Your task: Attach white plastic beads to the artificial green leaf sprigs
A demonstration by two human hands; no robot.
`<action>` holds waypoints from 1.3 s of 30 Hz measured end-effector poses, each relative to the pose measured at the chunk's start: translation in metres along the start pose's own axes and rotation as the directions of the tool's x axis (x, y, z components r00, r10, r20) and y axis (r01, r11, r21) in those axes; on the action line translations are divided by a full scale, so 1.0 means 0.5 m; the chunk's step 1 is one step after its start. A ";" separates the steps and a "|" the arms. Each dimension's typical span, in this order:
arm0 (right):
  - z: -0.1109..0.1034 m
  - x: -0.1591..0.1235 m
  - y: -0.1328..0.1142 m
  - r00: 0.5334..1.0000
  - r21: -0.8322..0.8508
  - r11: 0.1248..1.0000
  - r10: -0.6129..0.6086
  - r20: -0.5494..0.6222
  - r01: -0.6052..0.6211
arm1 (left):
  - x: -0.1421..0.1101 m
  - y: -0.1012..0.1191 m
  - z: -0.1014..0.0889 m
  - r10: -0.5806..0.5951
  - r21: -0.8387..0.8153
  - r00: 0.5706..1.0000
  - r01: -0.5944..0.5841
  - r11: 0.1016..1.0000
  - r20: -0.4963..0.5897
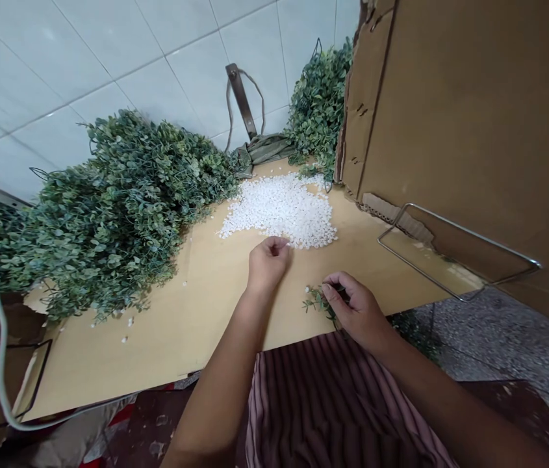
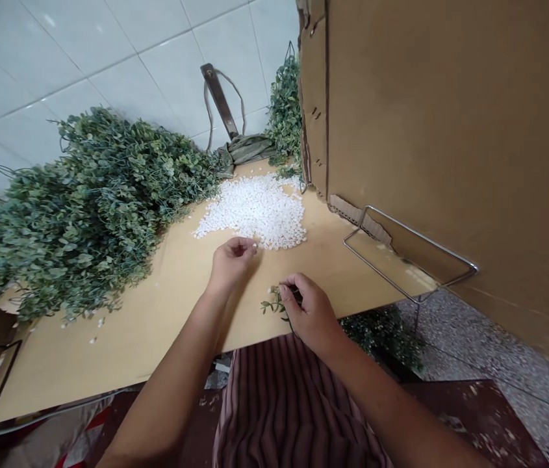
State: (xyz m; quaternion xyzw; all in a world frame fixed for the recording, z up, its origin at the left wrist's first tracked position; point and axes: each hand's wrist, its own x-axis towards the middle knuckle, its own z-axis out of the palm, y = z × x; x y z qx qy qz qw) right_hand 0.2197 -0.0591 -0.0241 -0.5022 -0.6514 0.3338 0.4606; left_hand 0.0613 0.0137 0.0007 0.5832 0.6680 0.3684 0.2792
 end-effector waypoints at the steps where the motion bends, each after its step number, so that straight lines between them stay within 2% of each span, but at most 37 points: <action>1: 0.001 0.002 -0.001 1.000 0.005 1.000 -0.002 0.013 0.002 | -0.015 0.003 -0.003 -0.016 -0.052 1.000 0.017 0.998 0.021; 3: 0.004 0.003 -0.003 0.999 0.019 1.000 -0.008 0.035 0.007 | -0.048 0.007 -0.010 -0.052 -0.211 0.996 0.066 0.975 0.071; 6: 0.013 0.004 -0.005 0.998 0.043 0.999 -0.028 0.052 0.026 | -0.093 0.011 -0.017 -0.107 -0.531 0.984 0.168 0.830 0.143; 8: 0.019 0.003 -0.007 0.997 0.060 0.997 -0.045 0.058 0.042 | -0.115 0.010 -0.018 -0.132 -0.624 0.975 0.216 0.751 0.179; 13: 0.029 0.001 -0.009 0.998 0.084 0.995 -0.047 0.036 0.043 | -0.140 -0.002 -0.013 -0.160 -0.659 0.962 0.269 0.703 0.223; 22: 0.043 0.002 -0.012 0.999 0.027 0.999 -0.039 -0.034 0.040 | -0.151 -0.026 -0.009 -0.006 -0.619 0.987 0.106 0.778 0.161; 26: 0.047 0.002 -0.010 0.998 0.005 0.999 -0.042 -0.042 0.042 | -0.152 -0.026 -0.012 0.035 -0.624 0.989 0.064 0.779 0.146; 29: 0.046 0.001 -0.009 0.999 0.005 1.000 -0.028 -0.039 0.028 | -0.153 -0.022 -0.014 0.003 -0.637 0.988 0.096 0.765 0.153; 35: 0.046 -0.001 -0.013 0.999 0.058 0.998 0.011 -0.046 -0.008 | -0.155 -0.018 -0.018 -0.121 -0.668 0.969 0.238 0.705 0.217; 39: 0.045 -0.001 -0.017 0.999 0.084 0.996 0.000 -0.047 0.004 | -0.153 -0.020 -0.017 -0.151 -0.678 0.960 0.273 0.683 0.234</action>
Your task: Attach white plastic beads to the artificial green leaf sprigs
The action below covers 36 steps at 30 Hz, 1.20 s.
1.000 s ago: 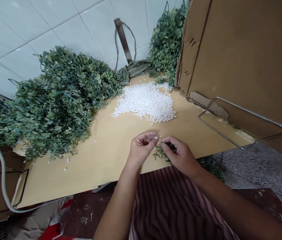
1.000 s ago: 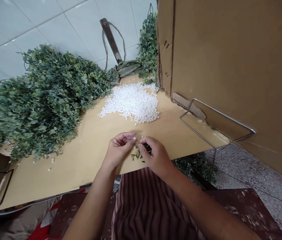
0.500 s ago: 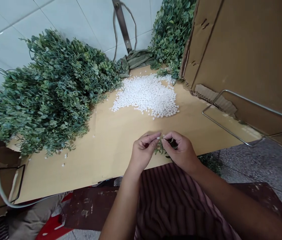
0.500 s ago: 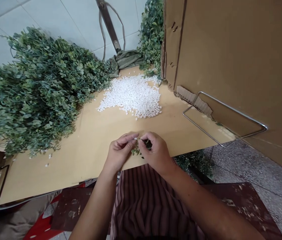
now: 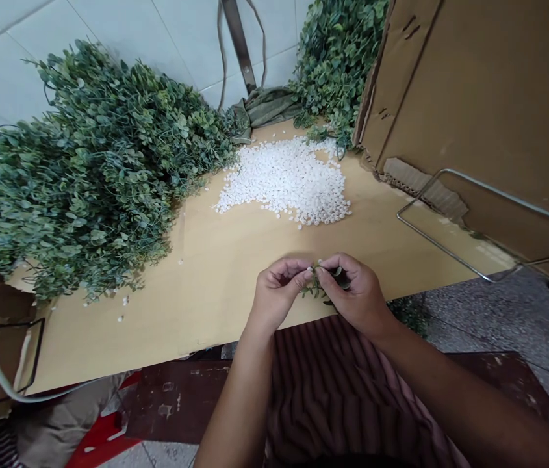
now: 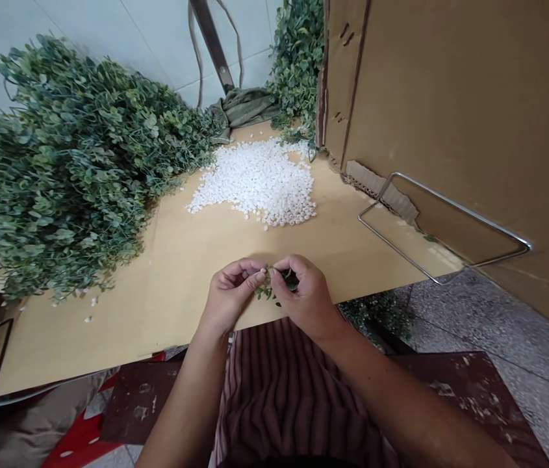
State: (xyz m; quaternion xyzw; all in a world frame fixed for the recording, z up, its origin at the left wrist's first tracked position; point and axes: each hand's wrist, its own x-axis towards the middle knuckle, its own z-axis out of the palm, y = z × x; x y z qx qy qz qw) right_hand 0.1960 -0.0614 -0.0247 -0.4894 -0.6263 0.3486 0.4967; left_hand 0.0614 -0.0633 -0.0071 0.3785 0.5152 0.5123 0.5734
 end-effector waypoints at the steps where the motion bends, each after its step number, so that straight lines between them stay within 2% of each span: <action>1: 0.000 0.000 0.000 1.000 0.005 1.000 -0.005 0.005 0.005 | 0.001 0.000 0.000 -0.002 -0.006 1.000 0.002 1.000 -0.005; 19: 0.000 -0.002 0.001 1.000 0.024 1.000 0.013 -0.020 -0.013 | 0.002 -0.002 0.006 -0.012 -0.020 0.998 0.011 1.000 -0.062; 36: 0.001 -0.004 0.005 0.999 -0.023 0.999 0.024 -0.024 -0.025 | 0.004 -0.003 0.011 -0.035 -0.012 0.997 0.034 0.999 -0.069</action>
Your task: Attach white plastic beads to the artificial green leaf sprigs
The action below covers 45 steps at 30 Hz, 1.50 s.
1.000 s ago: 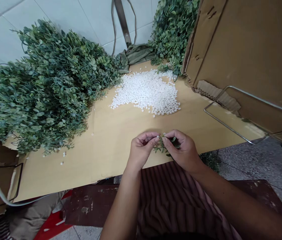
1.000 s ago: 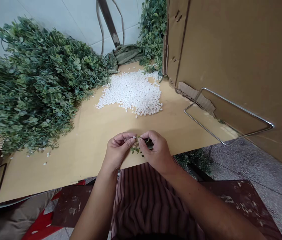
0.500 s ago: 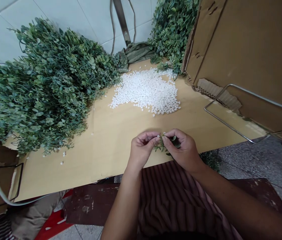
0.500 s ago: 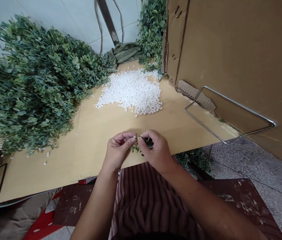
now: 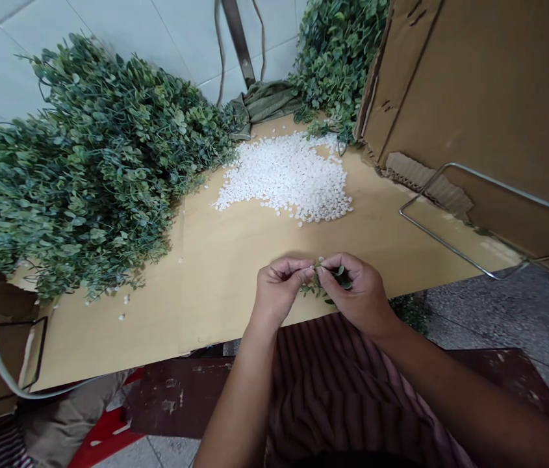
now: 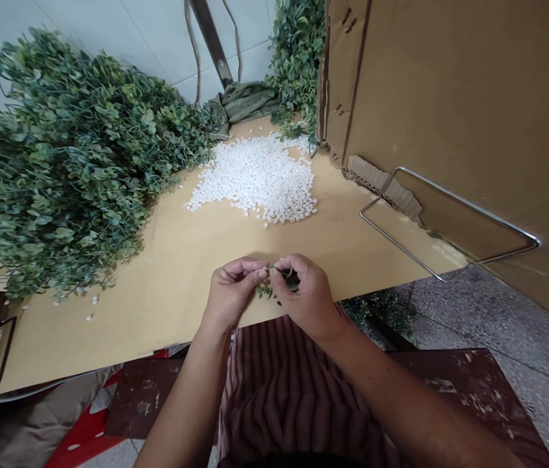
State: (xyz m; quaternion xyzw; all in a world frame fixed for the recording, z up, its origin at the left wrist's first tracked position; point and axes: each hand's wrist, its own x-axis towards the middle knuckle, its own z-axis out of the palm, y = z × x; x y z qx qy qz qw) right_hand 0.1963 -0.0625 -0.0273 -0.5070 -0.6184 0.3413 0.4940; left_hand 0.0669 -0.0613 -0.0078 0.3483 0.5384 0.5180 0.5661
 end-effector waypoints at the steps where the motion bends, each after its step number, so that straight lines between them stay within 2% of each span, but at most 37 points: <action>1: 0.000 0.000 0.000 1.000 0.000 1.000 0.001 0.001 -0.001 | 0.000 0.000 0.000 0.000 0.005 1.000 0.000 1.000 -0.001; 9: 0.004 0.000 -0.002 0.999 0.006 1.000 -0.004 -0.032 0.004 | 0.001 -0.007 0.002 0.009 0.021 1.000 -0.009 1.000 -0.008; 16: 0.001 0.004 -0.006 1.000 0.048 0.999 0.018 -0.002 -0.018 | 0.006 -0.009 0.007 0.027 0.034 0.999 -0.028 0.999 0.030; 19: -0.005 0.006 -0.009 1.000 0.099 0.995 0.016 0.021 -0.018 | 0.004 -0.009 0.000 0.138 0.083 0.989 -0.143 0.986 0.057; 22: -0.010 0.007 -0.008 0.998 0.122 0.991 0.055 0.007 -0.055 | 0.002 -0.011 -0.017 0.305 0.197 0.952 -0.304 0.932 0.022; 24: -0.012 0.007 -0.006 0.996 0.143 0.986 0.093 -0.017 -0.090 | 0.004 -0.015 -0.029 0.375 0.310 0.927 -0.364 0.878 0.027; 26: -0.012 0.007 -0.004 0.993 0.162 0.981 0.110 -0.038 -0.102 | 0.005 -0.018 -0.036 0.398 0.399 0.912 -0.404 0.823 0.102; 29: -0.009 0.006 0.000 0.991 0.177 0.979 0.118 -0.069 -0.104 | 0.004 -0.017 -0.036 0.416 0.448 0.886 -0.463 0.765 0.205; 33: -0.007 0.006 0.003 0.982 0.213 0.969 0.153 -0.115 -0.126 | -0.016 -0.003 -0.033 0.477 0.492 0.874 -0.459 0.740 0.097; 35: -0.006 0.006 0.005 0.979 0.231 0.965 0.160 -0.129 -0.127 | -0.031 0.003 -0.031 0.468 0.504 0.880 -0.441 0.742 0.081; 39: -0.005 0.006 0.005 0.975 0.241 0.961 0.173 -0.142 -0.136 | -0.052 -0.005 -0.022 0.390 0.487 0.899 -0.435 0.757 0.197; 45: -0.017 0.007 0.001 0.975 0.290 0.946 0.187 -0.122 -0.145 | -0.050 -0.021 -0.013 0.370 0.455 0.909 -0.417 0.787 0.192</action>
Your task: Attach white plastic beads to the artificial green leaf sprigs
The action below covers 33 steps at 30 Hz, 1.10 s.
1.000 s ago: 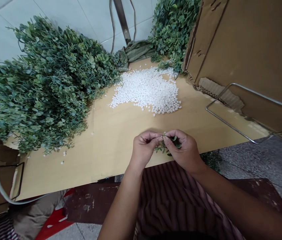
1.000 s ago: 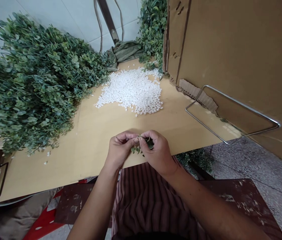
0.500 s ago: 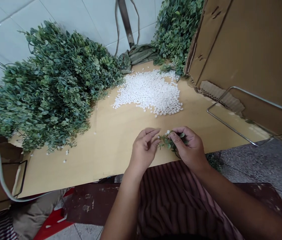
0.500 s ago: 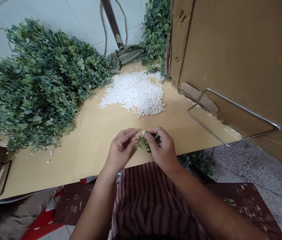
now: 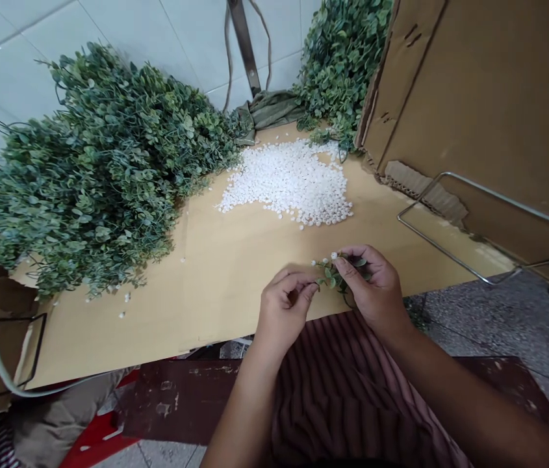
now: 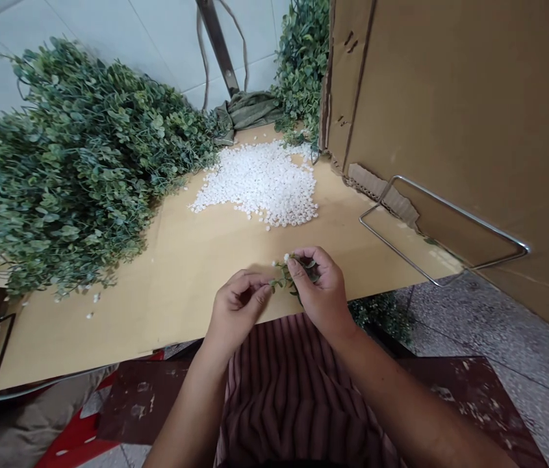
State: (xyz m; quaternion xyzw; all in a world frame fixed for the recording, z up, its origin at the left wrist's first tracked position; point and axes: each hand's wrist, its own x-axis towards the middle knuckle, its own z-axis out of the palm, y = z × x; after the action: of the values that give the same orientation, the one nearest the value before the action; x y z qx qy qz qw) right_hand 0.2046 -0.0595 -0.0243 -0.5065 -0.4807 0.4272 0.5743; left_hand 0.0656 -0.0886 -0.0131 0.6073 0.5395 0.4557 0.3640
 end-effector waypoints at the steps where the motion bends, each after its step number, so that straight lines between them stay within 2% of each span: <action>1: -0.001 0.001 -0.001 1.000 0.005 1.000 0.006 -0.008 -0.006 | 0.000 0.000 0.000 0.001 -0.005 1.000 0.000 1.000 0.023; 4: 0.000 0.001 -0.001 0.999 0.009 1.000 0.023 -0.035 -0.023 | -0.002 0.000 0.001 -0.024 -0.029 0.996 0.027 0.999 0.085; 7: -0.001 0.001 0.000 0.999 0.053 0.998 0.039 -0.024 -0.038 | -0.005 -0.003 0.004 -0.058 -0.057 0.997 0.060 0.997 0.045; 11: -0.020 0.009 -0.003 0.986 0.186 0.982 0.000 0.166 -0.031 | -0.001 -0.010 0.002 -0.061 -0.094 0.997 0.057 0.994 -0.039; 13: -0.031 0.015 -0.008 0.974 0.213 0.977 -0.049 0.221 0.001 | 0.001 -0.011 -0.003 -0.053 -0.112 0.997 0.046 0.993 -0.054; 17: -0.040 0.019 -0.022 0.974 0.102 0.987 -0.137 0.178 0.120 | 0.001 -0.009 -0.013 -0.040 -0.144 0.998 0.032 0.989 -0.053; 21: -0.039 0.013 -0.030 0.946 -0.035 0.974 -0.210 0.248 0.226 | -0.003 -0.007 -0.025 -0.053 -0.190 0.998 0.046 0.981 -0.033; 24: -0.040 0.005 -0.037 0.927 -0.138 0.937 -0.282 0.246 0.322 | -0.006 -0.007 -0.034 -0.057 -0.201 0.997 0.044 0.979 -0.057; 26: -0.037 -0.005 -0.049 0.882 -0.209 0.869 -0.393 0.261 0.449 | -0.008 -0.005 -0.041 -0.055 -0.205 0.996 0.039 0.978 -0.072; 28: -0.026 -0.020 -0.065 0.790 -0.235 0.766 -0.515 0.333 0.598 | -0.012 0.000 -0.047 -0.045 -0.218 0.996 0.025 0.976 -0.083; 29: -0.018 -0.029 -0.073 0.741 -0.225 0.724 -0.546 0.390 0.652 | -0.015 0.004 -0.050 -0.038 -0.224 0.995 0.017 0.974 -0.088; 31: 0.001 -0.045 -0.082 0.673 -0.193 0.681 -0.563 0.480 0.707 | -0.021 0.013 -0.057 -0.018 -0.221 0.995 -0.004 0.975 -0.098; 33: 0.020 -0.056 -0.083 0.667 -0.194 0.680 -0.549 0.504 0.707 | -0.027 0.023 -0.064 0.006 -0.187 0.994 -0.027 0.982 -0.110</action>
State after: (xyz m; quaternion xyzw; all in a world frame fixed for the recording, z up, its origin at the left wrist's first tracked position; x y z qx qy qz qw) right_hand 0.1903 -0.0901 0.0138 -0.3040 -0.8077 0.1928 0.4669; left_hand 0.0390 -0.1052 0.0058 0.5489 0.5080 0.5400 0.3860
